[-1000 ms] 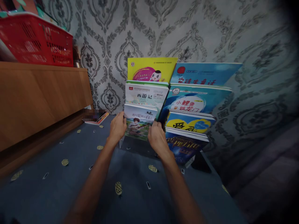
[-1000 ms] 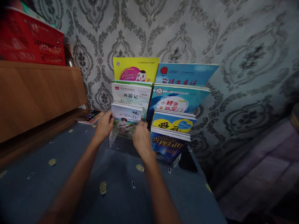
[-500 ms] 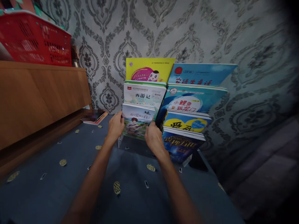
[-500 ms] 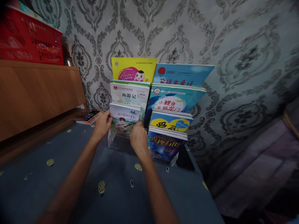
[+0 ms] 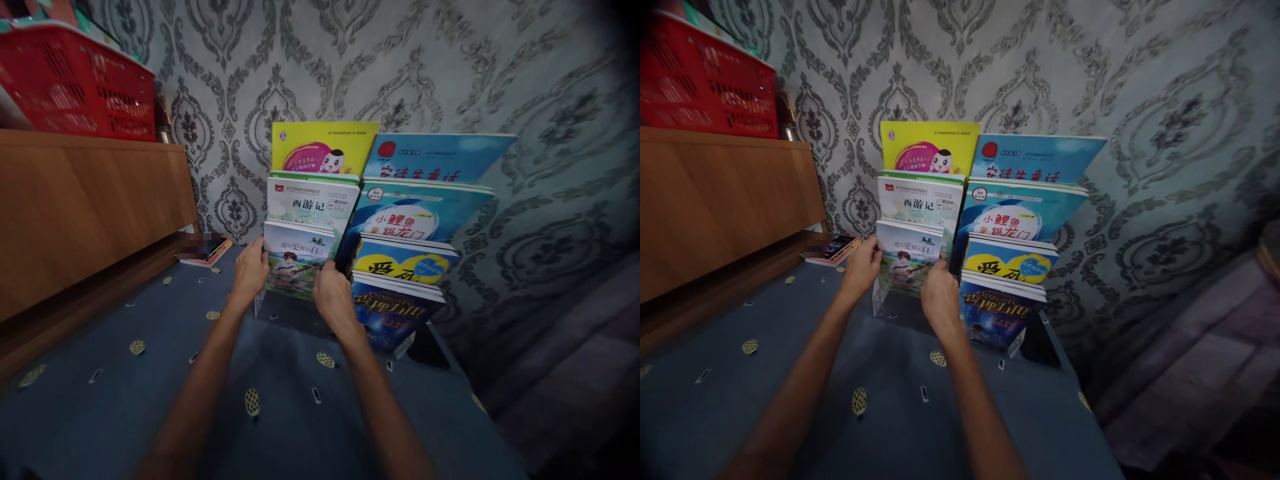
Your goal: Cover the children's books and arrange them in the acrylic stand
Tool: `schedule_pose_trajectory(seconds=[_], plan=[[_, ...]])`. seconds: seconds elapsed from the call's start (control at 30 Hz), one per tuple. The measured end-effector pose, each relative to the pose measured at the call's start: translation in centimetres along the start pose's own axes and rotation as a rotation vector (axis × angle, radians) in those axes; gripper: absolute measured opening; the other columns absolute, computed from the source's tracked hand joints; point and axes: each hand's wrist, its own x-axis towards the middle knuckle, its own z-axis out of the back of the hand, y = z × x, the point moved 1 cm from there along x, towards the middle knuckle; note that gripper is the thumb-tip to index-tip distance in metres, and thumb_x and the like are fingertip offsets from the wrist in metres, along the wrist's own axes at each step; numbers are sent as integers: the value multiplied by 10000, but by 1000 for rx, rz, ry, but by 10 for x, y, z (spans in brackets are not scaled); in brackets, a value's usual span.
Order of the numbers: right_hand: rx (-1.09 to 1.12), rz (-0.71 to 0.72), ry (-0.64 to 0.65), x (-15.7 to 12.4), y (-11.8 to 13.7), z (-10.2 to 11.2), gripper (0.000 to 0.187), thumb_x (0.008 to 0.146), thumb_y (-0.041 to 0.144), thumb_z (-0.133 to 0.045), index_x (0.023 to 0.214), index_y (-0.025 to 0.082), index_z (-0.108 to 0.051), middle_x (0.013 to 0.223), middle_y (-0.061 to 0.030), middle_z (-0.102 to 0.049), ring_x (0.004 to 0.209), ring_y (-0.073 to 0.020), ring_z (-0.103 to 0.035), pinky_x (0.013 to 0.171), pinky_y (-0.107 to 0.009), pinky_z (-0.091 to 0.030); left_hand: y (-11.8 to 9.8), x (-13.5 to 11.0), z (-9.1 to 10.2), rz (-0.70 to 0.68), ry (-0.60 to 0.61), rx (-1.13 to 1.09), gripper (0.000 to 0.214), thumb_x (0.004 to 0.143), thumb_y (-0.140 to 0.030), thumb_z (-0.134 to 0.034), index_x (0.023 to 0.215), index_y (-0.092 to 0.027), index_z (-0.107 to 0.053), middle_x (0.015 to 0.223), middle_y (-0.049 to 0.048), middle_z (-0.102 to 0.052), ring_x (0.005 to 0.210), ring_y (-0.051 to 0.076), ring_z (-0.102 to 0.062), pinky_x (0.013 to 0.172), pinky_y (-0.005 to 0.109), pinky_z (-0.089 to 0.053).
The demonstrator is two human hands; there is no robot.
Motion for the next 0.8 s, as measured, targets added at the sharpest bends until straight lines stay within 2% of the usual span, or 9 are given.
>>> schedule_pose_trajectory(seconds=[0.27,0.47,0.57,0.67,0.8], plan=[[-37,-14,-34,0,0,-1,291,1035,132,-344,1223,33,-543,1053,-257,-748,969,-323,-753,810,-369,-531,-2,1,0,44,14,-33,254,900,-88,-483,1075,-191,-635,1079,117,-722,1065,274,-665,932,376,-500],[-25,-14,-72,-2,1,-4,279,1050,238,-409,1194,45,-550,1016,-245,-747,928,-320,-747,751,-348,-515,3,2,-2,20,10,-77,223,919,-109,-482,1056,-184,-641,1067,128,-716,1066,277,-670,938,377,-511],[-21,-4,-96,-2,1,-7,283,1041,230,-428,1215,36,-539,1004,-237,-740,929,-304,-736,741,-331,-498,9,4,-2,8,35,-118,260,910,-102,-484,1087,-195,-649,1086,113,-727,1078,270,-672,961,379,-513],[-9,26,-121,-1,-1,-10,280,1029,214,-442,1202,22,-552,1031,-245,-722,991,-311,-709,785,-341,-491,13,4,0,8,46,-196,389,905,-95,-477,1266,-159,-606,1145,132,-728,1089,279,-677,986,406,-515],[22,31,-113,-3,-3,-13,316,1010,193,-442,1248,11,-541,1044,-245,-712,1016,-317,-690,819,-359,-491,9,1,7,-90,-85,-289,663,921,-100,-477,1563,-177,-328,1428,157,-596,1258,285,-607,1092,428,-469]])
